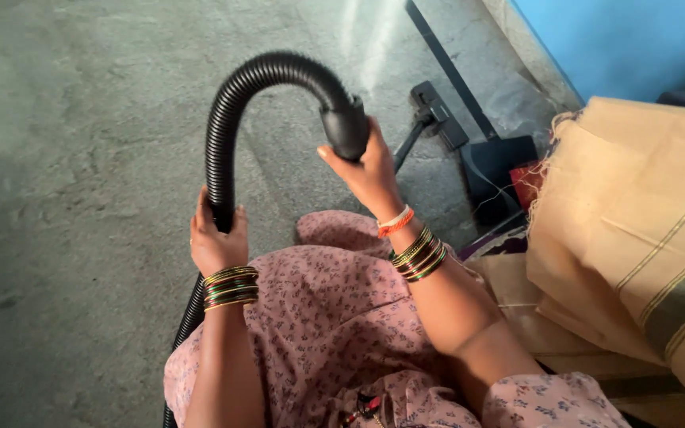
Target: The person uses a vacuum cleaner with a flexible hose and floor nozzle to clean a tiled floor. They move the nozzle back and forth across the surface, maneuvering around a bed and a red mat.
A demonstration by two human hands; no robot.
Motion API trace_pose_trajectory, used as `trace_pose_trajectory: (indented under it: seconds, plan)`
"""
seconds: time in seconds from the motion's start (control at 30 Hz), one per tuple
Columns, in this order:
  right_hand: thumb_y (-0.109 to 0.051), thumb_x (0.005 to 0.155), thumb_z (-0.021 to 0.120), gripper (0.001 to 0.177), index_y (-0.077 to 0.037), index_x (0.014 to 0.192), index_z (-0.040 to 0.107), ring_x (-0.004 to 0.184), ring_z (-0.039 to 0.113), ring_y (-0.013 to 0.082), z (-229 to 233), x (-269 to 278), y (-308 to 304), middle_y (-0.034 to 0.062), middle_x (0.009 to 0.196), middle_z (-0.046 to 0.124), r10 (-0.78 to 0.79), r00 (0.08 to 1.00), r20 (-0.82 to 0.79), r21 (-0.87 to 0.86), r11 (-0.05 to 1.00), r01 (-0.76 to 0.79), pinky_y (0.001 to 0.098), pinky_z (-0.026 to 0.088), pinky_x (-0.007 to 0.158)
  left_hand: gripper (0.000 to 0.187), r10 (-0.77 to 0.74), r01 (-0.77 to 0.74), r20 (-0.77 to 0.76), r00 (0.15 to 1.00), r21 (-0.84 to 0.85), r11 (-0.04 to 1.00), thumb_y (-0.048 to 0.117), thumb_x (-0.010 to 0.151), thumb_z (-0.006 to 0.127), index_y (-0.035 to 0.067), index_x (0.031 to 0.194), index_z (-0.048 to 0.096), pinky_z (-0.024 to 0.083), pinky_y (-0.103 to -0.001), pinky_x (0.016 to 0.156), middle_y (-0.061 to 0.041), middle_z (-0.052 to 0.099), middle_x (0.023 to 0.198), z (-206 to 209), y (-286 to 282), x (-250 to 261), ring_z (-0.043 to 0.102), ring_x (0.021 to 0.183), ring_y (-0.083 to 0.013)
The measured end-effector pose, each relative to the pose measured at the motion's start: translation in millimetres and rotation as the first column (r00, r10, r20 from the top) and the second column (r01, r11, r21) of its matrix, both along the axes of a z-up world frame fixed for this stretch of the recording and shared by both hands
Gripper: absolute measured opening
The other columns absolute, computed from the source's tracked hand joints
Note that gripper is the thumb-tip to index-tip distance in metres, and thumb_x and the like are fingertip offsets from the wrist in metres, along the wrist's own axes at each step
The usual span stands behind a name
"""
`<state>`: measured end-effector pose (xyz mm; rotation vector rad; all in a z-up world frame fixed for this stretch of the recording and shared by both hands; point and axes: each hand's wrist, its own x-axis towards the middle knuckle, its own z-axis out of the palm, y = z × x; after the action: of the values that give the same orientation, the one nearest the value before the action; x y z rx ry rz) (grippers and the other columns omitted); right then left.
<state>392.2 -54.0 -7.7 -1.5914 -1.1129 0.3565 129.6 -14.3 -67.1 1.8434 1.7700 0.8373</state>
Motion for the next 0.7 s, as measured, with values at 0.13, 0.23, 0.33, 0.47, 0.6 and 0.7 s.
trace_pose_trajectory:
  seconds: [0.13,0.23,0.33,0.47,0.6,0.7]
  plan:
    - [-0.033,0.08,0.087,0.059,-0.008,0.124,0.059,0.081,0.069,0.0127,-3.0,42.0,9.9,0.0029,0.099,0.07,-0.107,0.992,-0.063,-0.176,0.98,0.095,0.0297,0.057,0.072,0.069,-0.062,0.058,0.044,0.997,0.075,0.995,0.025,0.086,0.084,0.02,0.149,0.056,0.056,-0.048,0.086,-0.017,0.069,0.114,-3.0,-2.6,16.7,0.07,0.099,-0.0362]
    - [-0.028,0.076,0.091,0.057,-0.009,0.12,0.063,0.09,0.072,0.0187,-32.7,96.4,3.7,0.0052,0.103,0.074,-0.294,0.943,0.156,-0.199,0.926,0.321,0.0345,0.056,0.078,0.069,-0.171,0.173,-0.06,0.983,0.031,0.984,0.026,0.083,0.085,0.022,0.146,0.059,0.056,-0.049,0.082,-0.016,0.069,0.104,-0.1,-6.6,32.7,0.069,0.092,-0.036]
    - [-0.023,0.065,0.096,0.057,-0.009,0.112,0.067,0.093,0.072,0.028,-65.7,151.7,-19.3,0.0082,0.101,0.076,-0.432,0.823,0.37,-0.224,0.818,0.53,0.0416,0.053,0.083,0.071,-0.312,0.307,-0.102,0.945,-0.057,0.95,0.029,0.077,0.087,0.023,0.142,0.06,0.054,-0.05,0.08,-0.016,0.069,0.098,5.7,-8.2,43.4,0.068,0.088,-0.0358]
    - [-0.014,0.066,0.094,0.057,-0.005,0.116,0.068,0.092,0.069,0.0213,-84.2,170.7,-28.1,0.0073,0.102,0.074,-0.421,0.879,0.226,-0.194,0.865,0.464,0.0355,0.053,0.083,0.067,-0.352,0.353,-0.043,0.935,0.018,0.936,0.027,0.077,0.084,0.019,0.14,0.061,0.055,-0.048,0.082,-0.017,0.068,0.097,14.9,-18.1,48.6,0.067,0.089,-0.0365]
    - [-0.008,0.07,0.091,0.056,-0.002,0.121,0.066,0.088,0.064,0.0134,-53.7,129.1,-14.9,0.0032,0.101,0.072,-0.312,0.95,0.004,-0.181,0.934,0.308,0.0289,0.052,0.081,0.062,-0.242,0.24,0.0,0.97,0.125,0.963,0.025,0.079,0.083,0.01,0.135,0.061,0.054,-0.049,0.082,-0.019,0.068,0.1,22.8,-17.8,36.6,0.066,0.09,-0.0394]
    - [-0.009,0.072,0.089,0.054,-0.002,0.12,0.066,0.088,0.063,0.0108,-22.5,78.0,-1.0,0.0008,0.101,0.07,-0.199,0.978,-0.069,-0.169,0.968,0.185,0.0265,0.052,0.08,0.057,-0.089,0.076,0.087,0.992,0.14,0.987,0.024,0.081,0.082,0.006,0.13,0.06,0.053,-0.048,0.082,-0.018,0.068,0.105,23.0,-10.0,17.9,0.067,0.092,-0.0391]
